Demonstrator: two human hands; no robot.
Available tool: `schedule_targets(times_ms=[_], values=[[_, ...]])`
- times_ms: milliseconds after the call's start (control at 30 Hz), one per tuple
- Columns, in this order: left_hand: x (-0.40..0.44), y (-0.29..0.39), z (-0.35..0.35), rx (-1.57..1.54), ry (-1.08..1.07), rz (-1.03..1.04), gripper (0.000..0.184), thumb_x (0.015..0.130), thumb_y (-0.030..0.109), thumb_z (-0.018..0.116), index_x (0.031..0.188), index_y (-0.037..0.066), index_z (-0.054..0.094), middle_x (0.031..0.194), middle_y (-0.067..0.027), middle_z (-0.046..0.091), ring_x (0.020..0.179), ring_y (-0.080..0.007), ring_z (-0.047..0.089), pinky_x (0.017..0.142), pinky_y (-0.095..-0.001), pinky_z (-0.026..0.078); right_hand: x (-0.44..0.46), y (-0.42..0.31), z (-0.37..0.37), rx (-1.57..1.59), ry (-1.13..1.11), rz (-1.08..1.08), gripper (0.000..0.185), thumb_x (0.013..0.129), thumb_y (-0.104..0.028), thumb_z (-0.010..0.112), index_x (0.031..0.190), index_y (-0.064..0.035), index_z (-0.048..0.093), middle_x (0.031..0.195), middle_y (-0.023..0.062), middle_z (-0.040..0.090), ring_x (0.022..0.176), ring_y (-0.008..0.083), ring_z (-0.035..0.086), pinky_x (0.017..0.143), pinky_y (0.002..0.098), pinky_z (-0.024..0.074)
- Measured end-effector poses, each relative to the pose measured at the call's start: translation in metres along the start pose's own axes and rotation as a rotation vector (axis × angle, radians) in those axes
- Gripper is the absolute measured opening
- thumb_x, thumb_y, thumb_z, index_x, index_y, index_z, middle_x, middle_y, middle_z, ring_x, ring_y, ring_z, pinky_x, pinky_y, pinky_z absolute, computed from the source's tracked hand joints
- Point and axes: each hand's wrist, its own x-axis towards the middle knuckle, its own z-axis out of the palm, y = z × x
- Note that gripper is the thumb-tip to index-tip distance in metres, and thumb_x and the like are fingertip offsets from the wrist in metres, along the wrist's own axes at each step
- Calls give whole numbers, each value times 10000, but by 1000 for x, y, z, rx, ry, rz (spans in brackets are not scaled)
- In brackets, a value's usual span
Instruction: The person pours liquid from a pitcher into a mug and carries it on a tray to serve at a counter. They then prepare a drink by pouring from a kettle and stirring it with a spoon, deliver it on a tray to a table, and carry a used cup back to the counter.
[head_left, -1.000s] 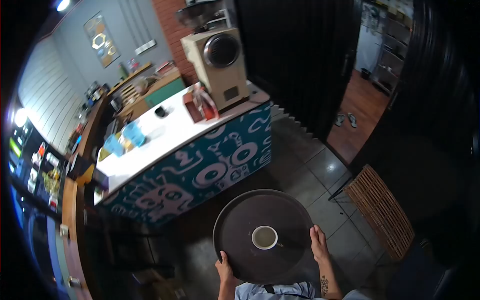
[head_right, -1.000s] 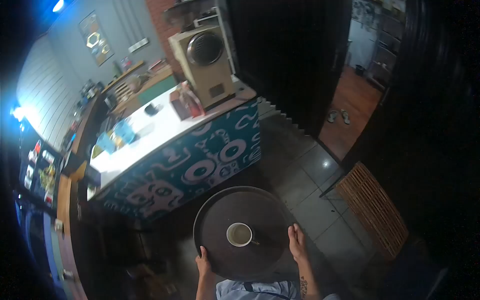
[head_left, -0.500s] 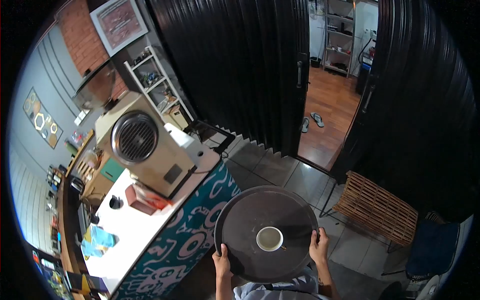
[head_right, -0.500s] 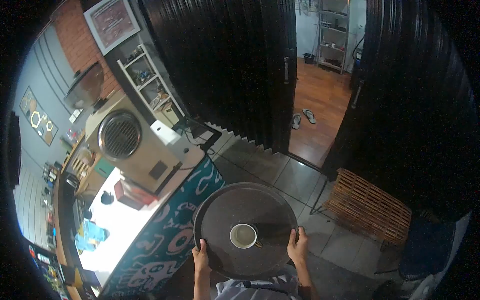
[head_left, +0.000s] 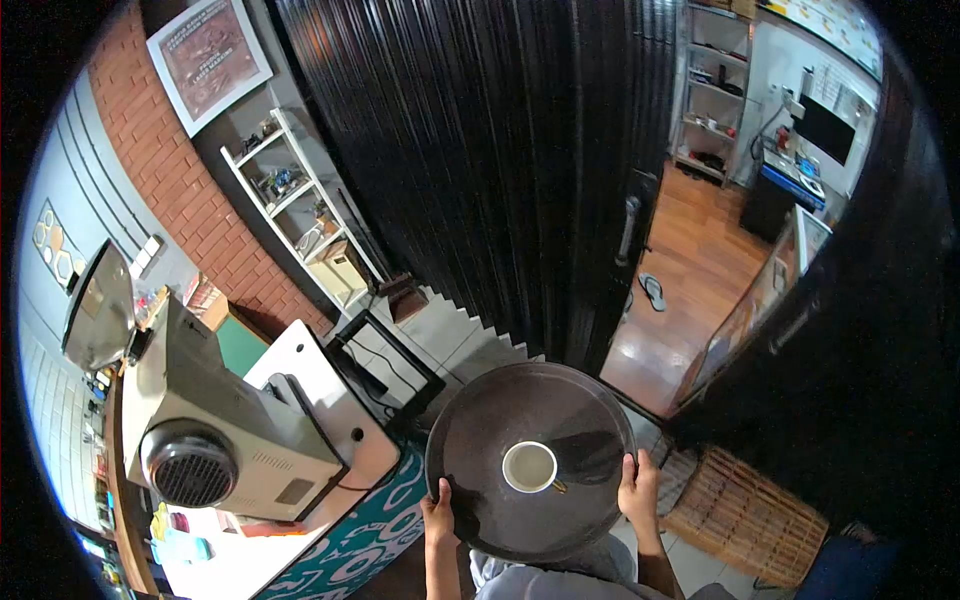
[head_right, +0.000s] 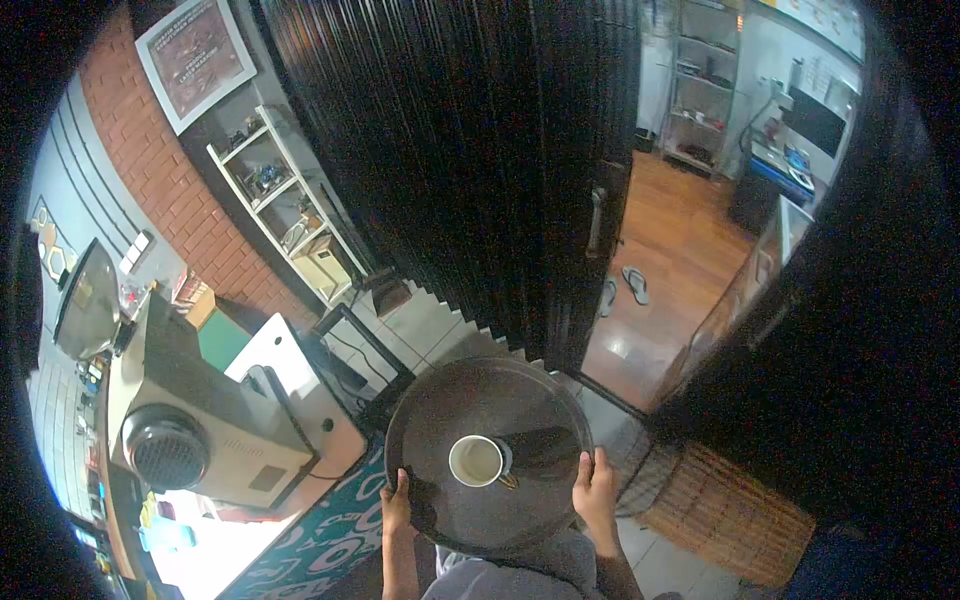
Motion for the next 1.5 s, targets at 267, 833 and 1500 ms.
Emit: schedule_targets(times_ms=[267, 833, 1500], values=[[74, 79, 104, 7, 134, -49, 806, 896, 550, 684, 1316, -94, 441, 1165, -197, 614, 1003, -265, 619, 872, -396, 519, 182, -47, 43, -7, -125, -62, 263, 1024, -206, 521, 923, 34, 488, 721, 254, 492, 638, 423, 503, 605, 448, 404], [374, 194, 178, 30, 354, 63, 427, 950, 431, 674, 871, 16, 609, 669, 44, 477, 601, -93, 458, 570, -278, 373, 473, -98, 287, -54, -340, -210, 452, 1055, -290, 489, 1205, 130, 563, 633, 195, 528, 573, 305, 543, 575, 415, 428], [660, 325, 76, -502, 688, 159, 321, 920, 273, 747, 1036, -20, 686, 873, -33, 668, 741, -128, 605, 657, -284, 484, 644, -319, 714, 299, -677, -561, 339, 1036, -257, 512, 886, 47, 517, 759, 207, 532, 676, 364, 480, 669, 410, 423]])
